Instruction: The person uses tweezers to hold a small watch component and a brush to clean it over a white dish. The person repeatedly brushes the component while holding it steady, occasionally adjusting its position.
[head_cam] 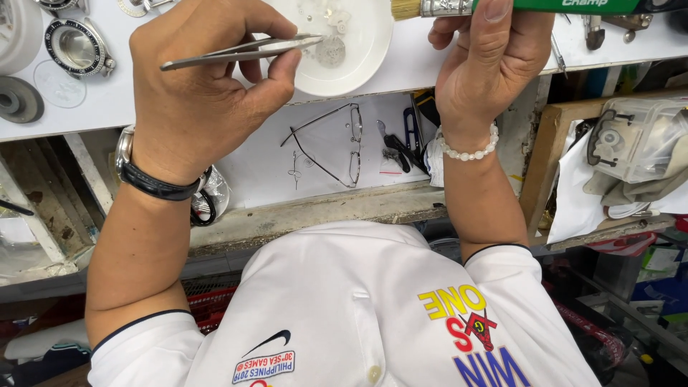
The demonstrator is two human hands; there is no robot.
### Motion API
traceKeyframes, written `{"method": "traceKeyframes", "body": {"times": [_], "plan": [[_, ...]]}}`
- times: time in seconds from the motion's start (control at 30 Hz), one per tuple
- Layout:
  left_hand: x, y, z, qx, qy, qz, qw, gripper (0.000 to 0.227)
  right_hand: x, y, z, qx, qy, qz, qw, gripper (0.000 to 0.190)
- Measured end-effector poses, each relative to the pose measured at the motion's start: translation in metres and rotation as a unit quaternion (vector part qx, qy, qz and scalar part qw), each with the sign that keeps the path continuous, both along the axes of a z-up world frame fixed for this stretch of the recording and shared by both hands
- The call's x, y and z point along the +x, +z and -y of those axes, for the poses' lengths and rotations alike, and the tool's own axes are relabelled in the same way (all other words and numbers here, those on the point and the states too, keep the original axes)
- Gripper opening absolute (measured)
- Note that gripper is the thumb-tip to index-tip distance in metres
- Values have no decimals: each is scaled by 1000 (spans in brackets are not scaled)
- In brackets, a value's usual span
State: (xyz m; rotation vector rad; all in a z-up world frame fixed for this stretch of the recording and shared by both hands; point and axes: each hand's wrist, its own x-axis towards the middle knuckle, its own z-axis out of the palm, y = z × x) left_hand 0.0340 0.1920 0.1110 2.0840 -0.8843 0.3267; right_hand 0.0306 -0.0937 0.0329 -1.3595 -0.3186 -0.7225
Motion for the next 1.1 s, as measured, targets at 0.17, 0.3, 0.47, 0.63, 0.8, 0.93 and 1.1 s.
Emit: {"method": "traceKeyframes", "body": {"times": [0.17, 0.3, 0.47, 0.63, 0.8, 0.93, 1.1], "plan": [[1, -2, 0, -4, 3, -4, 1000, 18, -4, 4, 3, 0, 12, -54, 998, 19], [2, -4, -5, -2, 15, 17, 1000, 20, -13, 38, -9, -29, -5, -129, 991, 24], [8, -5, -9, -23, -1, 63, 998, 14, -16, 69, -25, -150, 21, -27, 988, 29], [7, -9, -7, -36, -17, 38, 998, 17, -15, 53, -12, -115, 1, -64, 991, 31], [8, -22, -5, -39, -18, 31, 999, 20, -17, 48, -6, -94, -7, -61, 994, 22], [6, -32, -3, -38, 15, 5, 999, 20, -17, 62, -20, -233, -20, -39, 971, 30], [6, -44, -5, -58, 27, 2, 998, 18, -10, 76, -28, -367, 59, 24, 928, 20]]}}
